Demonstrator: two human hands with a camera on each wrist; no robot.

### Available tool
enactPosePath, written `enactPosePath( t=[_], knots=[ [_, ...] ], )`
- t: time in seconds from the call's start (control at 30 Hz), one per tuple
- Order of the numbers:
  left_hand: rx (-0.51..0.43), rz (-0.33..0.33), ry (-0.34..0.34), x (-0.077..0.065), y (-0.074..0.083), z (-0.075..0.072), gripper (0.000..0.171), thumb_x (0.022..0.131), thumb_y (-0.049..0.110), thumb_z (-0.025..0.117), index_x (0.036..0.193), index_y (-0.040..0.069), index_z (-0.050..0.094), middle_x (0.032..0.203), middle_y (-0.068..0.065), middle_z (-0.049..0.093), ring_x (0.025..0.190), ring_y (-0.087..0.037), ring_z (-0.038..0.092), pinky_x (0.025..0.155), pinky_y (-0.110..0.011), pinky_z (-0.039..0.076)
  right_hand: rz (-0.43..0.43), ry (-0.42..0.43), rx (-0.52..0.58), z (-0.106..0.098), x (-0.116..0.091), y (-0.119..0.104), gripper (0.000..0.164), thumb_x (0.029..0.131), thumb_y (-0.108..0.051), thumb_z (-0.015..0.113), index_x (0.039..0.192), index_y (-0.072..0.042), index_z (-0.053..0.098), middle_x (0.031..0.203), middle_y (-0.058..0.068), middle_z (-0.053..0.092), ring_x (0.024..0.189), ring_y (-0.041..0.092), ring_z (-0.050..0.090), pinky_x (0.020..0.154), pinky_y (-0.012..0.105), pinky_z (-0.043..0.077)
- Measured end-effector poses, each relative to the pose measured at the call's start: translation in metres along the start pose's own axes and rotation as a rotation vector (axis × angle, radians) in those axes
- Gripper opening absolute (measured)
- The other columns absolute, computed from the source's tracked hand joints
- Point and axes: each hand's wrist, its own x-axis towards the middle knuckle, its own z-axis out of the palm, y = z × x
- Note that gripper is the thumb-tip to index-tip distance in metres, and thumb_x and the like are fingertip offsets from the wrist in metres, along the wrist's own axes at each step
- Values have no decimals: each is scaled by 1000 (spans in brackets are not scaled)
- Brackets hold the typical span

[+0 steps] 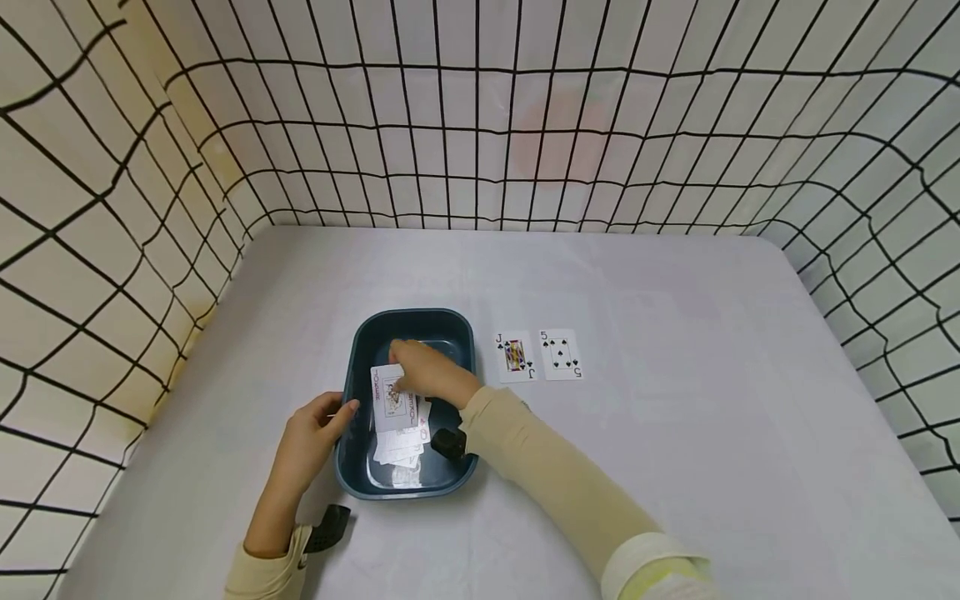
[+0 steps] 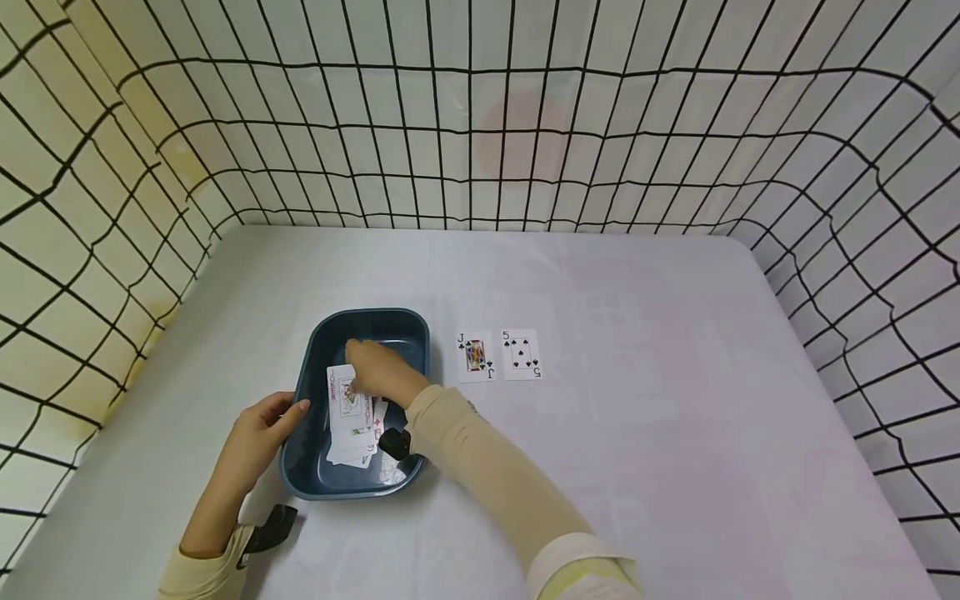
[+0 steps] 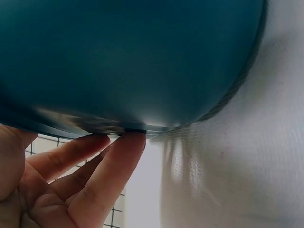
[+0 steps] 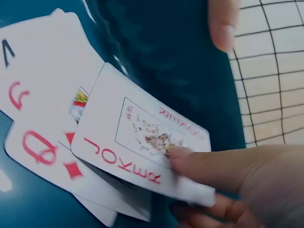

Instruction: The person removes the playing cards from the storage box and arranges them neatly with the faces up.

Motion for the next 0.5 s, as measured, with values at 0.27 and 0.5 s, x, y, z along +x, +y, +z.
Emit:
enactPosePath(
  t=[0.27, 0.5],
  knots=[
    [-1, -5, 28, 1, -5, 3, 55, 81, 64, 44, 105, 17, 59, 96, -4, 61, 77, -20, 58, 65, -36, 53, -96, 88, 443, -27, -10, 14, 20, 88, -7, 56, 108, -8, 55, 93, 6, 55, 69, 15, 58, 56, 29, 52],
    [33, -1, 20, 2, -4, 1, 56, 82, 63, 43, 108, 15, 59, 99, -6, 61, 79, -21, 58, 65, -36, 53, -147, 219, 595, -66, -36, 51, 25, 90, -7, 52, 115, -5, 54, 100, 11, 57, 73, 20, 60, 58, 35, 52]
  ],
)
